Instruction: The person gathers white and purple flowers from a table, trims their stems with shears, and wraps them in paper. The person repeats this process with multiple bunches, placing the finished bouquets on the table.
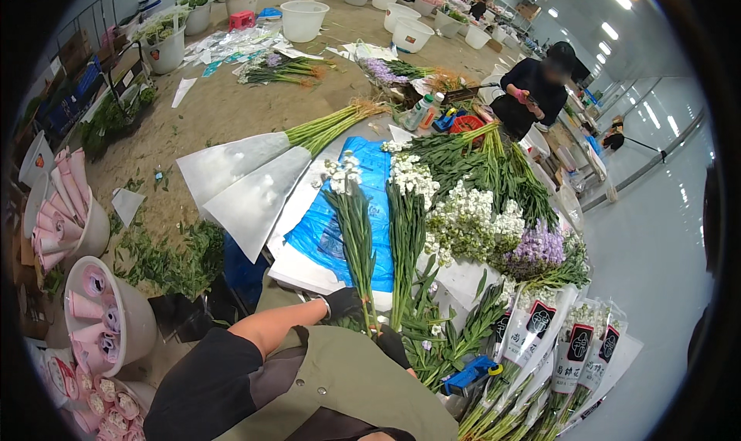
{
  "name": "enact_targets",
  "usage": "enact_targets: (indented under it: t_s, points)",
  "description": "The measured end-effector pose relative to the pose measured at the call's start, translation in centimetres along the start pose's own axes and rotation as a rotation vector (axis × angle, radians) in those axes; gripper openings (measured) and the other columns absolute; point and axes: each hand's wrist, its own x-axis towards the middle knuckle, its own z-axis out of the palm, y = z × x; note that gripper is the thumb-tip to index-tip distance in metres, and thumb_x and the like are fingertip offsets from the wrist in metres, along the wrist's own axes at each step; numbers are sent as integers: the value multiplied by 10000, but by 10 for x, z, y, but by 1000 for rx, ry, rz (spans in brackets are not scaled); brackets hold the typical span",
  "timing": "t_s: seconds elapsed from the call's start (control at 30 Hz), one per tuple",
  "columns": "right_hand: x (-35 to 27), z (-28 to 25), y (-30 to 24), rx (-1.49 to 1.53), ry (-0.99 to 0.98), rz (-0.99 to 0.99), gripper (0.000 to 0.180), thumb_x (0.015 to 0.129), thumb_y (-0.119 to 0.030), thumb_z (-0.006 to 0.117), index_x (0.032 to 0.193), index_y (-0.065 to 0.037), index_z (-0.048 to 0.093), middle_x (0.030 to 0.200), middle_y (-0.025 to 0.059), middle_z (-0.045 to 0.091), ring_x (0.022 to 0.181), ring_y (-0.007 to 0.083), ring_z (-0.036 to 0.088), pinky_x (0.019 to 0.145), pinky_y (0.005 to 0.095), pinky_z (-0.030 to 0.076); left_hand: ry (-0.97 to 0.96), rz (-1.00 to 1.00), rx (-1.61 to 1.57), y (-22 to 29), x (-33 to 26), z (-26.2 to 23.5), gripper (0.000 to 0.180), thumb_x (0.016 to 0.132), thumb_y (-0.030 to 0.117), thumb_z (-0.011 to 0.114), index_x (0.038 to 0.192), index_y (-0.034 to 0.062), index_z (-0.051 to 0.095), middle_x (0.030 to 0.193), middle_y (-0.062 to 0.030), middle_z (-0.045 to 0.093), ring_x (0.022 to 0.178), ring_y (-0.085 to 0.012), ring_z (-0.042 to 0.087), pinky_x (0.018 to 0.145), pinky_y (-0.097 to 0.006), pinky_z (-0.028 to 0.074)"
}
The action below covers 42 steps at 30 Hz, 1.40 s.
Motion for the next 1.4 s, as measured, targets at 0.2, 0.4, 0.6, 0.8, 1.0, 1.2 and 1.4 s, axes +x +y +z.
enact_targets:
  t_s: [0.2,0.4,0.6,0.8,1.0,1.2,1.4]
  points:
    - [-6,0,33,-128,232,138,194,838,-142,552,982,-27,614,749,32,565,671,125,525,611,277,423,48,-196,-118,-16,6,7,338,869,195,622,1131,-11,566,973,-92,644,875,-159,607,757,-299,494]
    - [-10,-7,42,145,348,158,199,862,-174,548,968,-31,637,756,-2,551,660,103,488,608,257,403,58,-241,-402,-38,7,9,351,870,144,612,1154,-43,520,1052,-138,629,920,-199,621,789,-318,507]
    - [-16,-10,54,327,303,109,246,889,-231,525,967,-29,641,753,-17,545,665,104,487,609,261,397,75,-341,-549,-5,2,8,351,872,130,604,1170,-32,514,1071,-144,622,970,-223,616,824,-338,508]
    - [-16,-15,81,-297,283,121,221,880,-235,547,894,-24,611,760,75,593,692,176,549,625,327,430,81,-232,-323,-15,-2,11,324,901,221,580,1133,-4,558,1089,-132,622,976,-215,612,818,-338,501]
    - [-46,-34,-19,334,514,137,209,908,-255,549,870,-53,585,608,-18,476,514,85,448,482,239,328,75,-344,-167,14,-3,8,390,903,356,541,1105,28,606,1030,-128,655,995,-272,615,865,-372,473]
    - [-51,-108,-54,288,791,-96,248,942,-311,497,980,-74,557,623,-43,455,519,79,420,478,233,314,101,-210,-123,-17,-2,3,306,916,256,541,1087,8,592,998,-113,647,931,-208,615,822,-329,485]
    - [-29,-286,-108,541,1016,-421,396,942,-237,471,1305,-93,405,912,10,518,761,95,489,665,222,404,87,-341,-539,10,-7,3,320,905,222,579,1140,9,539,999,-87,621,928,-183,594,827,-316,486]
